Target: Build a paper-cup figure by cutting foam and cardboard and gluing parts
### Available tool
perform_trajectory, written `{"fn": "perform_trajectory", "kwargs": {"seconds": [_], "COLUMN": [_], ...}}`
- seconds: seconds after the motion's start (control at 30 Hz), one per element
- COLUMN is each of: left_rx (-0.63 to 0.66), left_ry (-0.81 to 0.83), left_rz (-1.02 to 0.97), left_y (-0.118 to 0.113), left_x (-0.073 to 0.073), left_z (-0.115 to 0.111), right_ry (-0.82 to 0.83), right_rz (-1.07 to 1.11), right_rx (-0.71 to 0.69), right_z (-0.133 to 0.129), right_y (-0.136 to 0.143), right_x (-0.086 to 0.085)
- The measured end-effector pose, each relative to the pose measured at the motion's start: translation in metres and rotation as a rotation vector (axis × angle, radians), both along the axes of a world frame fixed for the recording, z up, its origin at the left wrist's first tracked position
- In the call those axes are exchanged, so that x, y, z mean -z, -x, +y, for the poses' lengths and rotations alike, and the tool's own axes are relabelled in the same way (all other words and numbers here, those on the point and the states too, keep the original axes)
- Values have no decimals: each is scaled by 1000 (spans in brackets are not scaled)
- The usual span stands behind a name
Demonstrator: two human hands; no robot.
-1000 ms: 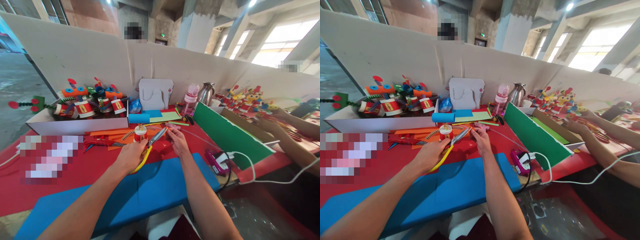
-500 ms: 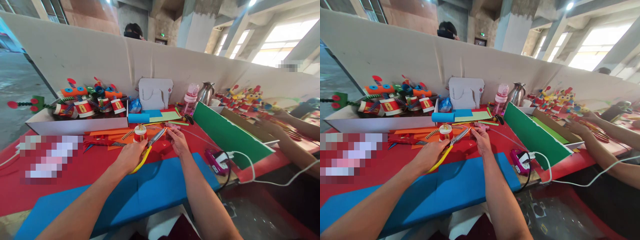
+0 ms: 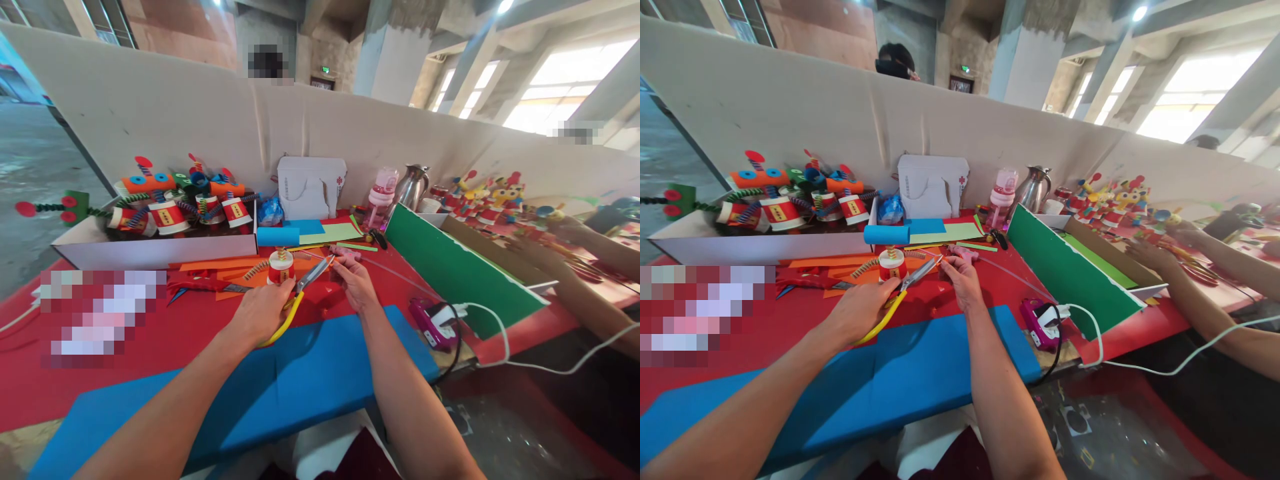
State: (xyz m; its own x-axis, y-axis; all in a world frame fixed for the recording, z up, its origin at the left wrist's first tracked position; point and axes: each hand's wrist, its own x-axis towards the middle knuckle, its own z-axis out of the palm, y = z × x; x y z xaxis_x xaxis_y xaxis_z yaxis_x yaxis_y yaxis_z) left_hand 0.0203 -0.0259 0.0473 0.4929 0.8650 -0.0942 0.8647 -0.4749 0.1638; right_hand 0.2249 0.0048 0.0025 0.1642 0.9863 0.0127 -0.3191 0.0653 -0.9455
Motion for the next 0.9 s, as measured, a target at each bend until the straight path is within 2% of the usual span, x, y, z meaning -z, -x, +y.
{"fn": "perform_trajectory", "kwargs": {"seconds": [0.9], "left_rx": [-10], "left_ry": [14], "left_rz": [-98], "left_y": [4], "left_x": [-2], "left_z": [0], "right_ry": [-27], "right_rz": [-30], "right_rx": [31], "right_z": [-2], "right_y": [-2], "right_x": [-3]}}
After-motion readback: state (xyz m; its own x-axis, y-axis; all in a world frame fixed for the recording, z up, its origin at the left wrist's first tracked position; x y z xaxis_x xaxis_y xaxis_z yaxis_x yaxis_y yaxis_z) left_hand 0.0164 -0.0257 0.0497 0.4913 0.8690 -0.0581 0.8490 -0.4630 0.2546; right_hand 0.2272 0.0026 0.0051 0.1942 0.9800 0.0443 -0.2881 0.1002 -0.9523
